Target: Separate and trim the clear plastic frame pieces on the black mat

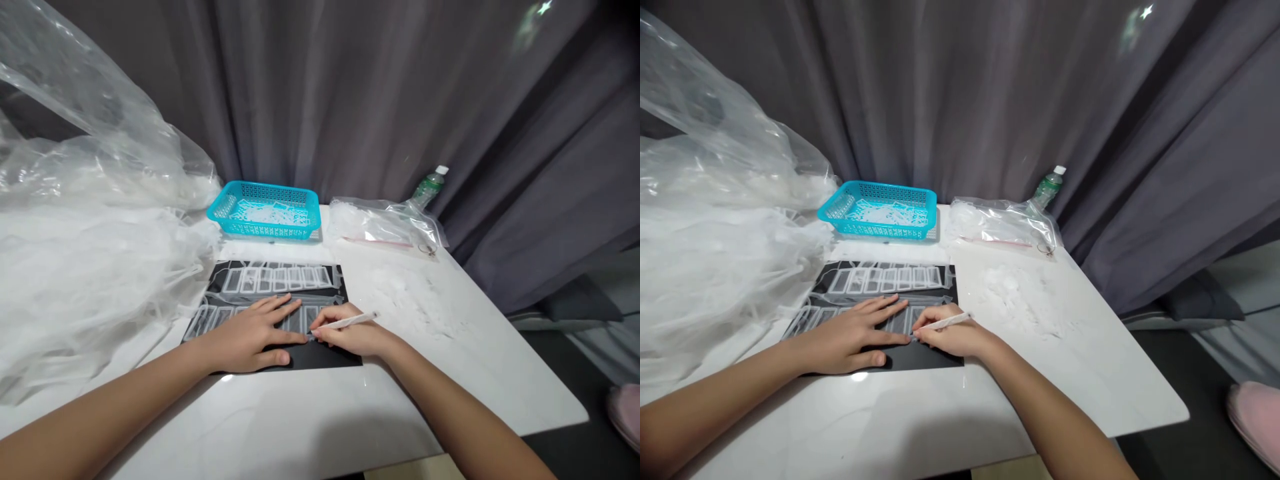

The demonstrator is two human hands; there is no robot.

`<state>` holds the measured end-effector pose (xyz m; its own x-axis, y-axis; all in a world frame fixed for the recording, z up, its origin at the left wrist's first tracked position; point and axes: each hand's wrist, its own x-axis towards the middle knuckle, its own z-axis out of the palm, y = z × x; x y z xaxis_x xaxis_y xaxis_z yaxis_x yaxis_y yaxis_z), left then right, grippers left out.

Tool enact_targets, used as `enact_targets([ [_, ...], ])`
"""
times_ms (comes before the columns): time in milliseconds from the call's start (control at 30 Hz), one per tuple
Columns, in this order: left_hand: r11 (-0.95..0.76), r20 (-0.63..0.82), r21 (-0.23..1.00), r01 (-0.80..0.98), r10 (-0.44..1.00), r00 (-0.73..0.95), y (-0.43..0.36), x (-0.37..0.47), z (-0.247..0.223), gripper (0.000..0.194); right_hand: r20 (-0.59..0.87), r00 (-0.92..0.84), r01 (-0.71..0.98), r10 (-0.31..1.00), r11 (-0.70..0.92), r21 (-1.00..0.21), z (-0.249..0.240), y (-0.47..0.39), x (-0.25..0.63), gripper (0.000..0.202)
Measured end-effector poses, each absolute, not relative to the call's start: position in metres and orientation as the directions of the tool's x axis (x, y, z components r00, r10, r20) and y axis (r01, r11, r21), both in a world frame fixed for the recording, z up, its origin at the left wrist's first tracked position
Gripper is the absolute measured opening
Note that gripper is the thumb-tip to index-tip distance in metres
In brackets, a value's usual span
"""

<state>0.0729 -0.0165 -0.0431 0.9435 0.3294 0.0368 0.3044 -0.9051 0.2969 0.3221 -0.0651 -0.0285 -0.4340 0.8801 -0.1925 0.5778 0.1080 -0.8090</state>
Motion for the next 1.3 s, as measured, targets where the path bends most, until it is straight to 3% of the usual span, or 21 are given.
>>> enact_targets([
  [67, -0.899, 0.031, 0.321, 0.299, 0.325, 0.945, -0.016, 0.073, -0.041, 0.048, -0.02, -0.501, 0.658, 0.865, 0.366, -0.657, -0.028, -0.074, 0.316, 0.013],
  [133, -0.894, 0.006, 0.334, 0.299, 0.319, 0.948, -0.014, 0.072, -0.038, 0.048, 0.144, -0.58, 0.697, 0.802, 0.58, -0.421, -0.031, -0.082, 0.309, 0.016],
  [233, -0.892, -0.045, 0.341, 0.296, 0.299, 0.953, -0.011, 0.071, -0.034, 0.048, 0.26, -0.61, 0.743, 0.748, 0.654, -0.139, -0.034, -0.086, 0.304, 0.021],
  [333, -0.891, -0.057, 0.355, 0.283, 0.281, 0.958, -0.01, 0.07, -0.03, 0.049, 0.384, -0.465, 0.842, 0.798, 0.532, -0.086, -0.025, -0.077, 0.32, 0.024],
  [467, -0.881, -0.087, 0.362, 0.306, 0.295, 0.952, -0.012, 0.071, -0.028, 0.05, 0.552, -0.085, 0.977, 0.829, 0.179, -0.118, -0.007, -0.061, 0.373, 0.024],
  [567, -0.881, -0.109, 0.35, 0.317, 0.298, 0.948, -0.013, 0.071, -0.027, 0.05, 0.516, 0.1, 0.994, 0.85, -0.108, -0.015, 0.0, -0.057, 0.409, 0.017],
  [667, -0.905, -0.061, 0.335, 0.262, 0.256, 0.965, -0.01, 0.064, -0.026, 0.056, 0.42, 0.127, 0.984, 0.899, -0.168, 0.064, 0.006, -0.057, 0.416, 0.017],
  [733, -0.922, -0.016, 0.318, 0.22, 0.227, 0.974, -0.006, 0.055, -0.024, 0.062, 0.329, 0.051, 0.998, 0.943, -0.036, -0.051, 0.01, -0.058, 0.399, 0.019],
  [800, -0.932, 0.016, 0.302, 0.2, 0.215, 0.977, -0.001, 0.046, -0.024, 0.062, 0.207, -0.052, 0.936, 0.977, 0.12, -0.33, 0.01, -0.059, 0.369, 0.02],
  [867, -0.938, 0.042, 0.294, 0.183, 0.204, 0.978, 0.003, 0.038, -0.027, 0.062, 0.05, -0.15, 0.75, 0.987, 0.147, -0.645, 0.004, -0.059, 0.333, 0.019],
  [933, -0.942, 0.064, 0.29, 0.17, 0.197, 0.978, 0.004, 0.034, -0.034, 0.063, -0.053, -0.252, 0.597, 0.966, 0.113, -0.794, -0.008, -0.058, 0.304, 0.018],
  [1100, -0.941, 0.087, 0.284, 0.183, 0.216, 0.973, 0.001, 0.033, -0.047, 0.058, -0.146, -0.315, 0.47, 0.938, 0.021, -0.882, -0.035, -0.055, 0.281, 0.014],
  [1300, -0.927, 0.128, 0.322, 0.192, 0.243, 0.962, -0.002, 0.035, -0.046, 0.053, -0.172, -0.323, 0.465, 0.931, -0.002, -0.885, -0.034, -0.056, 0.284, 0.013],
])
